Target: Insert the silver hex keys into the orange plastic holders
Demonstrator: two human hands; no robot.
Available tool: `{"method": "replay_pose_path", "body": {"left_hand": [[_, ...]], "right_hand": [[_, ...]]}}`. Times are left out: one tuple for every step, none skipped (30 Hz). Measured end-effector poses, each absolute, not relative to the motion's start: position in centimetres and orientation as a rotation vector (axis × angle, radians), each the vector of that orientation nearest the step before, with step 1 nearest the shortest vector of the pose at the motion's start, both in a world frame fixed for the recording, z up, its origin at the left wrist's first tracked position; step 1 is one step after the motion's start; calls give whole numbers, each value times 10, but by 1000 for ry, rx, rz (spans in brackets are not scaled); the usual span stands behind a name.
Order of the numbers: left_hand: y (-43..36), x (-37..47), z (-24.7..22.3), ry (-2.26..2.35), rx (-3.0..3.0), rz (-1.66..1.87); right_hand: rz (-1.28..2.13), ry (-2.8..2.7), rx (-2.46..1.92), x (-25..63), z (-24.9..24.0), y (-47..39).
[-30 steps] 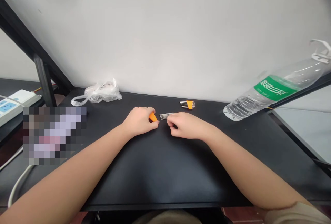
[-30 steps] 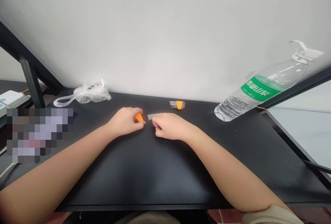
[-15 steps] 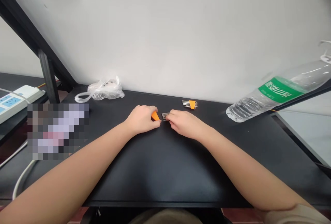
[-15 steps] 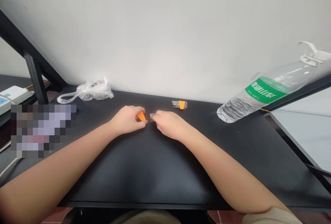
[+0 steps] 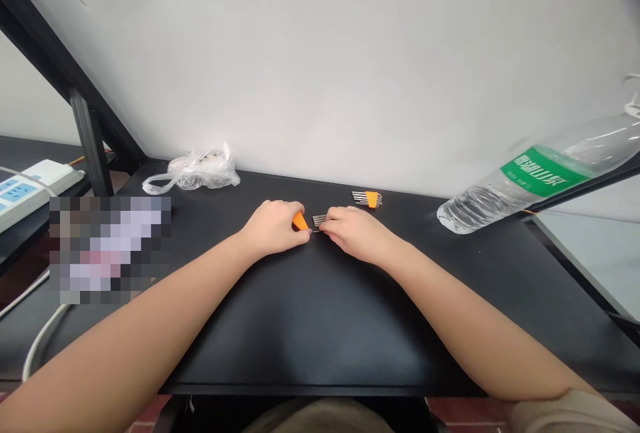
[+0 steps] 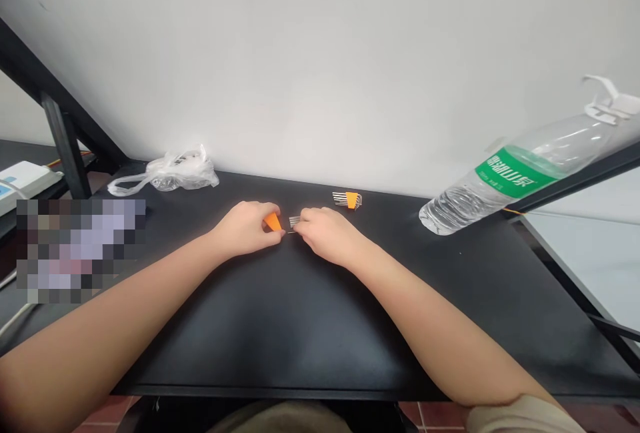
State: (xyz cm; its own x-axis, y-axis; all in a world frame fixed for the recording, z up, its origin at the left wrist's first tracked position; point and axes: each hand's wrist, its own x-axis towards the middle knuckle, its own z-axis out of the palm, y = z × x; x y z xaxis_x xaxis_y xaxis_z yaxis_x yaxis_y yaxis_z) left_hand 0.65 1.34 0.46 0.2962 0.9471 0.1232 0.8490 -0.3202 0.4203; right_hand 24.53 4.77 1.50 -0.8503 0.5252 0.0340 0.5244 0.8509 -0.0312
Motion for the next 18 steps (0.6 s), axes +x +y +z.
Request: {"method": "replay_pose_path", "body": {"left_hand": [[13,6,4,1636,2293,513],[13,7,4,1636,2293,514],[13,7,4,1640,2291,512],[13,7,4,1645,2287,508],[13,7,5,1648,2284,502],[13,7,5,1648,2283,496],[13,7,5,1647,2283,491],[13,7,5,1645,2282,488],[13,7,5,1644,2282,488],[13,7,5,1641,2283,491],[13,7,5,1638,2285,494],[13,7,5,1636,2286,499],[13,7,5,1633,2288,504],[13,7,5,1631,2290,508],[13,7,5,1628,2292,510],[13,7,5,1627,2293,509],[13,7,5,1627,2293,507],[13,7,5,1627,2293,502]], "right_hand": [[20,-2971,-848,245,14,49],[24,-2951,-857,246,13,51],[44,-2926,-872,246,12,52],[74,-2898,-891,247,13,53],[108,-2867,-911,248,13,54],[141,-2835,-931,249,13,56],[172,-2804,-949,250,13,57],[204,-2775,-968,251,12,58],[241,-2750,-983,251,10,59],[288,-2729,-996,252,8,61],[342,-2710,-1007,252,5,62],[398,-2691,-1017,252,2,64],[447,-2670,-1030,252,-1,65],[485,-2649,-1044,252,-4,66],[511,-2628,-1059,251,-7,66],[527,-2608,-1074,251,-9,66],[537,-2592,-1084,251,-10,67],[545,-2579,-1087,251,-10,67]]}}
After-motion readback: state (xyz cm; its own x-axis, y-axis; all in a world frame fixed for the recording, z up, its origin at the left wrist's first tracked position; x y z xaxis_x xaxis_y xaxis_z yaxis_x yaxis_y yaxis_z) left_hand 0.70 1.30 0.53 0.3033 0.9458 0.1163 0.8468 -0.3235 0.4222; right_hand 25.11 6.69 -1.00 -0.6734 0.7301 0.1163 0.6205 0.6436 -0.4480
